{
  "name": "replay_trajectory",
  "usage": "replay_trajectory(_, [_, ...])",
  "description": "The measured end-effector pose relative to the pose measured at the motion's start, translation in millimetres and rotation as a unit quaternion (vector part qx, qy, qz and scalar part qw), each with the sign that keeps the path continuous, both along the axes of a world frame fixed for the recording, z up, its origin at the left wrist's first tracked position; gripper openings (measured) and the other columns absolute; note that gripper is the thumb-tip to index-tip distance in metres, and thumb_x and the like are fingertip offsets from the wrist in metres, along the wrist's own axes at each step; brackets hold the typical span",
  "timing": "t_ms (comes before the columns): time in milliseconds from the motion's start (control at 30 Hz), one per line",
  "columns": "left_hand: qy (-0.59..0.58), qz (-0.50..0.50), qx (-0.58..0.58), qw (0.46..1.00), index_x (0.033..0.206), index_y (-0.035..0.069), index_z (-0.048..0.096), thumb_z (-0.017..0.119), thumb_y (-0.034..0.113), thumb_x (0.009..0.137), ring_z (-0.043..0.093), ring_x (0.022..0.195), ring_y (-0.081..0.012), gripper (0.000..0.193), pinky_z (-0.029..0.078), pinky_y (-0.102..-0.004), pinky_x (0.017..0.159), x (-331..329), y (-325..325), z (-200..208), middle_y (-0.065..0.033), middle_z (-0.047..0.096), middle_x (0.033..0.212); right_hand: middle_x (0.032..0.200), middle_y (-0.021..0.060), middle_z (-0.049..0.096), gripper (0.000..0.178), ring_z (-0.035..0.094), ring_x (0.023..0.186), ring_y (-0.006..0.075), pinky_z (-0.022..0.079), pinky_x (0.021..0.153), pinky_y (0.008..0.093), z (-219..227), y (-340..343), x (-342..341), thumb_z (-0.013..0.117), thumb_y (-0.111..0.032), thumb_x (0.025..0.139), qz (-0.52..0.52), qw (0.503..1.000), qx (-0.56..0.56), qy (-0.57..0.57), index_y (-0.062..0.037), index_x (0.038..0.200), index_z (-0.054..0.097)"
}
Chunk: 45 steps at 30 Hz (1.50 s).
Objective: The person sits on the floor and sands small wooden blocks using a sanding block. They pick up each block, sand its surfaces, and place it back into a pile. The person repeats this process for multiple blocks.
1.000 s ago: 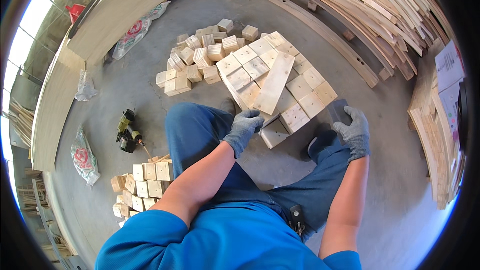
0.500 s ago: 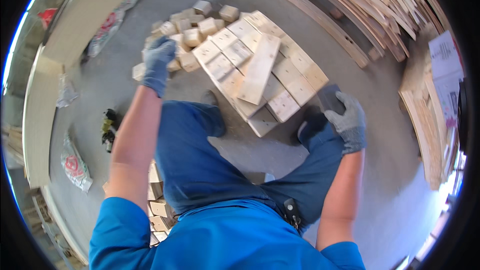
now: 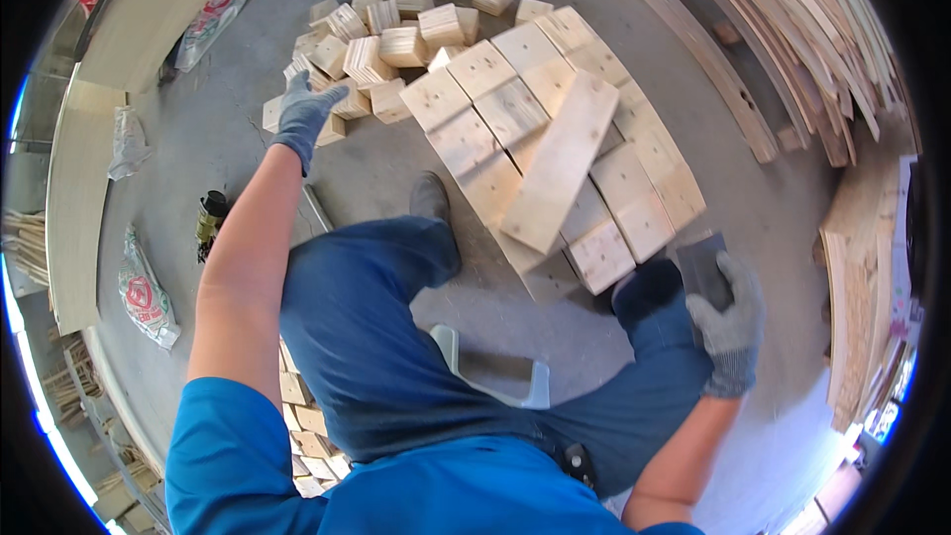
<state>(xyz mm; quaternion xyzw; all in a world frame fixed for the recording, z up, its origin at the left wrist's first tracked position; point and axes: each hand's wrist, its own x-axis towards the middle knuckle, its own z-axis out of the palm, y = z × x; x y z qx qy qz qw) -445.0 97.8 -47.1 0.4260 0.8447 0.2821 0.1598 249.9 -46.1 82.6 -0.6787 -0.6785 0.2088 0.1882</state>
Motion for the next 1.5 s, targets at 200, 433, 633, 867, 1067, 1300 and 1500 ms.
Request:
replay_trajectory(200, [0.044,0.013,-0.011,0.999,0.159,-0.01,0.042,0.1,0.049,0.069,0.057,0.144,-0.0403,0.122,0.045,-0.0411,0.12,-63.4,36.9,-63.6,-0.029,0.058,0.155,0.149,0.0235,0.06,0.078,0.058,0.138,0.043,0.048,0.117,0.0494,-1.9,11.8,-7.7,0.088,-0.011,0.064,0.013,0.999,-0.035,-0.03,-0.0038,0.139,0.066])
replay_trajectory(433, [0.053,0.008,-0.085,0.995,0.162,-0.01,0.036,0.099,0.05,0.07,0.054,0.147,-0.0398,0.126,0.041,-0.0412,0.123,-64.6,96.6,-108.9,-0.0294,0.053,0.159,0.155,0.0221,0.058,0.082,0.056,0.143,0.0423,0.043,0.121,0.0503,0.4,28.2,-23.5,0.084,-0.012,0.064,0.0,0.992,-0.112,-0.066,-0.004,0.143,0.064])
replay_trajectory(633, [0.038,0.025,-0.155,0.987,0.167,-0.007,0.026,0.098,0.05,0.073,0.052,0.149,-0.0404,0.131,0.04,-0.0393,0.124,-60.2,136.3,-140.4,-0.0314,0.05,0.161,0.152,0.0248,0.059,0.085,0.058,0.139,0.0465,0.044,0.12,0.0536,-8.0,44.9,-21.4,0.082,-0.019,0.065,0.056,0.985,-0.121,-0.108,-0.0066,0.146,0.062])
replay_trajectory(867, [0.064,0.023,-0.093,0.993,0.146,-0.011,0.053,0.095,0.04,0.077,0.067,0.128,-0.0417,0.095,0.051,-0.0433,0.112,-70.4,134.9,-150.4,-0.0304,0.068,0.137,0.152,0.0231,0.059,0.084,0.057,0.139,0.0458,0.044,0.119,0.0552,-7.2,44.4,-29.7,0.083,-0.017,0.067,0.066,0.988,-0.105,-0.09,-0.0086,0.149,0.061])
replay_trajectory(1067, [-0.027,0.087,-0.005,0.996,0.134,-0.008,0.066,0.09,0.033,0.081,0.073,0.109,-0.0298,0.071,0.056,-0.0382,0.097,-72.8,76.6,-76.6,-0.0224,0.075,0.123,0.153,0.02,0.059,0.084,0.056,0.139,0.0433,0.044,0.119,0.0543,2.5,23.0,-28.9,0.087,-0.016,0.064,0.055,0.991,-0.077,-0.097,-0.0088,0.144,0.063])
replay_trajectory(1300, [-0.194,0.029,0.062,0.979,0.13,-0.001,0.067,0.089,0.029,0.086,0.066,0.08,-0.0152,0.058,0.053,-0.0311,0.068,-42.3,11.4,28.2,-0.0066,0.072,0.102,0.145,0.0209,0.064,0.071,0.059,0.134,0.043,0.048,0.115,0.0502,21.3,7.9,-38.1,0.089,-0.019,0.066,0.064,0.996,0.011,-0.054,-0.0078,0.134,0.07])
replay_trajectory(1500, [-0.238,-0.014,0.15,0.96,0.145,-0.003,0.057,0.091,0.026,0.086,0.065,0.084,-0.0129,0.073,0.051,-0.0276,0.068,77.5,-31.5,105.7,-0.0087,0.072,0.112,0.144,0.0192,0.066,0.067,0.059,0.135,0.0422,0.047,0.116,0.05,20.2,-8.4,-24.6,0.086,-0.028,0.072,0.076,0.996,0.03,-0.035,-0.0082,0.134,0.072])
